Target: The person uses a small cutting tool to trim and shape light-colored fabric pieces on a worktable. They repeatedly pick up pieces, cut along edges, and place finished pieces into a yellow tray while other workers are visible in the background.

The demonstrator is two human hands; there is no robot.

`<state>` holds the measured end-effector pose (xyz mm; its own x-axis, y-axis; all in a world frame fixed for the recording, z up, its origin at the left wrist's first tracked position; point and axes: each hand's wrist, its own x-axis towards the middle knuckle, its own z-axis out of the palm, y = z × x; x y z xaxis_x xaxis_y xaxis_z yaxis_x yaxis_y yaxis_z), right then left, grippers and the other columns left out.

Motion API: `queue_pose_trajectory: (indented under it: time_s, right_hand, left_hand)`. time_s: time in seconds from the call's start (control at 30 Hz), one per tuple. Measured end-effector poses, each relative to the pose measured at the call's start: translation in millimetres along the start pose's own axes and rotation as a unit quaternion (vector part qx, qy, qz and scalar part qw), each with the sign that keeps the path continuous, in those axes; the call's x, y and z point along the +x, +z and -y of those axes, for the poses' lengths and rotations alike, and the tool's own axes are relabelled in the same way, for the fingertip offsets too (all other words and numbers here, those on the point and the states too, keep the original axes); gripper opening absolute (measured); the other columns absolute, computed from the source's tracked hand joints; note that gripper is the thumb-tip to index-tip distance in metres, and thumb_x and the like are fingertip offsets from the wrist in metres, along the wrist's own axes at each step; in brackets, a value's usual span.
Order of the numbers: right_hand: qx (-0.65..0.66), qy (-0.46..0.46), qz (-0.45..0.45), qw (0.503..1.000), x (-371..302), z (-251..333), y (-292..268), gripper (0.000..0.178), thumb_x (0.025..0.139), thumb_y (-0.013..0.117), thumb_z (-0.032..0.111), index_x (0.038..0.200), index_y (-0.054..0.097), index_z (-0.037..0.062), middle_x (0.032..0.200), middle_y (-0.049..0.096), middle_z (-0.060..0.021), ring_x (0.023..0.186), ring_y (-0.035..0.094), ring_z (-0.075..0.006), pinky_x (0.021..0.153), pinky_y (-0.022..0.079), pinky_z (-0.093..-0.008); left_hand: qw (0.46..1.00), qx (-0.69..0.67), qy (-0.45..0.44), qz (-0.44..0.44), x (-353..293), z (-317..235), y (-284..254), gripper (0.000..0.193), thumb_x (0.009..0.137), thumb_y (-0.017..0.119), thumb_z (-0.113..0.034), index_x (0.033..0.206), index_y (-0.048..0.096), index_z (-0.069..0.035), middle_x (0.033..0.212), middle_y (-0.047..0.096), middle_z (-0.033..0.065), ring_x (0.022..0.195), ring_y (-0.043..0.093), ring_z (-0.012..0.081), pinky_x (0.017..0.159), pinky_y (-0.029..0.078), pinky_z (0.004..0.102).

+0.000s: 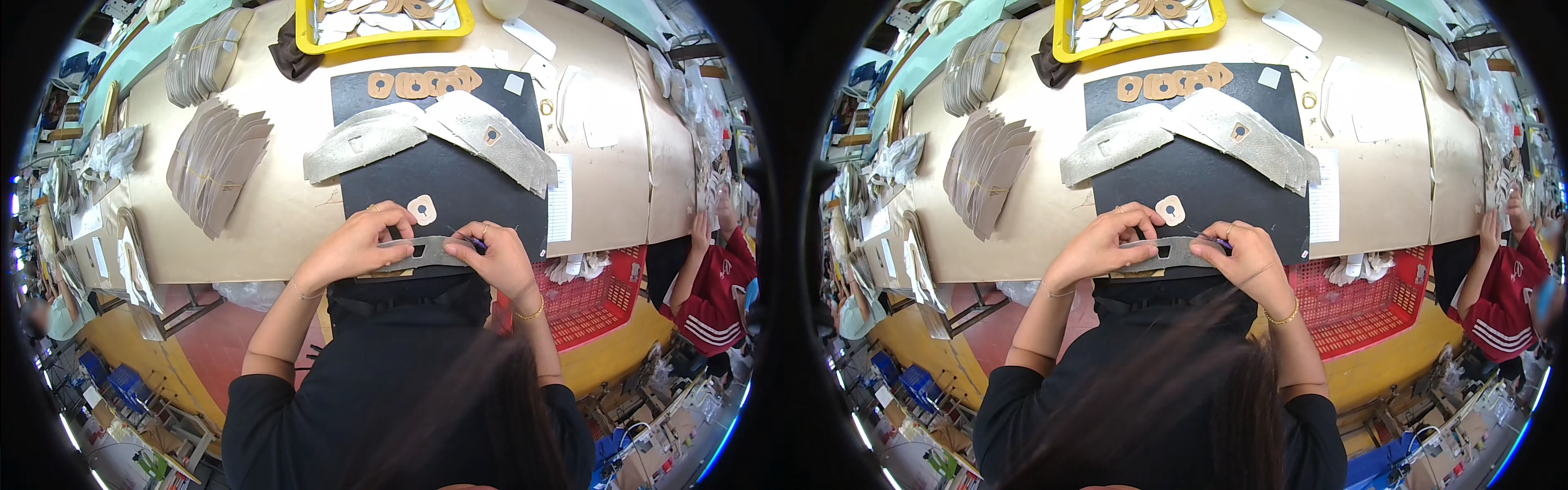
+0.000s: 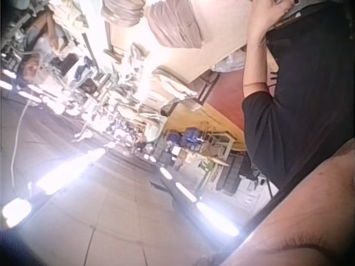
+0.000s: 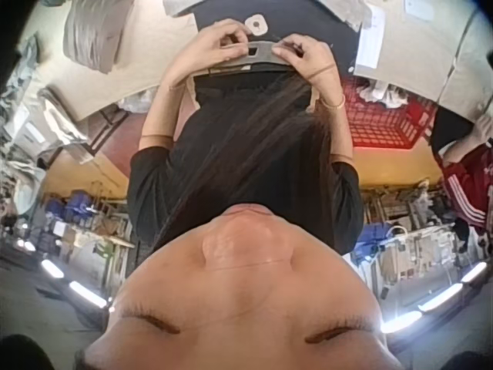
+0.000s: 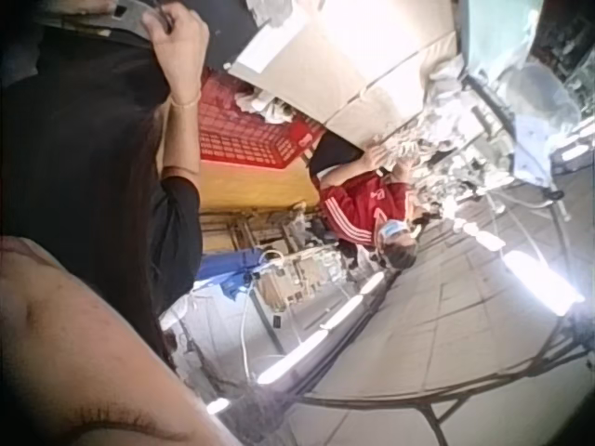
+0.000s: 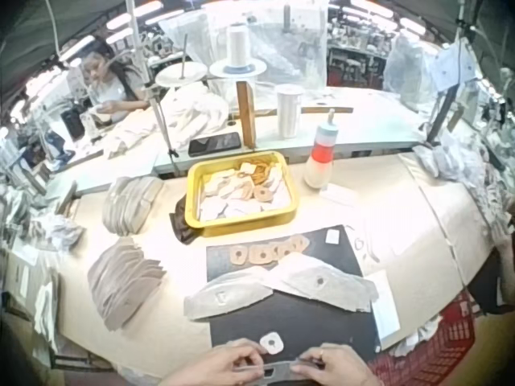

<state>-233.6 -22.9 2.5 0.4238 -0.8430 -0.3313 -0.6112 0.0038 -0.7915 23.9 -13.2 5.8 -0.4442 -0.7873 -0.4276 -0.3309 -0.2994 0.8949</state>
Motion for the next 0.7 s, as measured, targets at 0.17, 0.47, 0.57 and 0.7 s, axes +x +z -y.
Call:
queue_pose_trajectory:
  time_s: [0.17, 0.47, 0.57, 0.7]
  right_hand:
    - [0.025, 0.009, 0.000, 1.000, 1.1, 3.7, -0.5, 0.026, 0.086, 0.077, 0.027, 0.095, 0.074, 0.0033, 0.077, 0.069, -0.0148, 0.066, 0.065, -0.0264, 0.063, 0.049, -0.0343]
    - [0.039, 0.010, -0.002, 0.999, 1.3, 4.3, -0.4, 0.025, 0.087, 0.076, 0.026, 0.094, 0.073, 0.0021, 0.078, 0.072, -0.0141, 0.064, 0.067, -0.0255, 0.061, 0.050, -0.0326]
    - [0.044, 0.012, -0.007, 0.999, 1.1, 4.2, 0.8, 0.025, 0.087, 0.075, 0.026, 0.095, 0.073, 0.0019, 0.078, 0.072, -0.0140, 0.063, 0.068, -0.0245, 0.061, 0.050, -0.0319]
    - [0.057, 0.014, -0.017, 0.998, 1.3, 4.4, 1.5, 0.025, 0.088, 0.075, 0.026, 0.096, 0.073, 0.0016, 0.079, 0.072, -0.0142, 0.064, 0.068, -0.0234, 0.061, 0.050, -0.0314]
  left_hand:
    - [0.999, 0.018, 0.015, -0.035, -0.6, 0.2, 0.4, 0.019, 0.083, 0.073, -0.017, 0.091, 0.065, -0.002, 0.115, 0.062, 0.0089, 0.083, 0.060, 0.0175, 0.076, 0.048, 0.0308]
    - [0.999, 0.006, 0.025, -0.036, 3.1, 0.6, -1.3, 0.017, 0.082, 0.075, -0.013, 0.090, 0.064, -0.003, 0.121, 0.061, 0.0054, 0.081, 0.049, 0.0106, 0.074, 0.044, 0.0245]
    - [0.999, 0.003, 0.020, -0.037, 2.8, -1.4, -1.0, 0.017, 0.082, 0.075, -0.013, 0.090, 0.064, -0.003, 0.121, 0.061, 0.0056, 0.081, 0.050, 0.0107, 0.074, 0.044, 0.0247]
    - [0.999, -0.007, 0.000, -0.034, 1.6, -3.0, -1.4, 0.017, 0.082, 0.075, -0.013, 0.090, 0.064, -0.003, 0.121, 0.061, 0.0057, 0.082, 0.051, 0.0110, 0.074, 0.044, 0.0246]
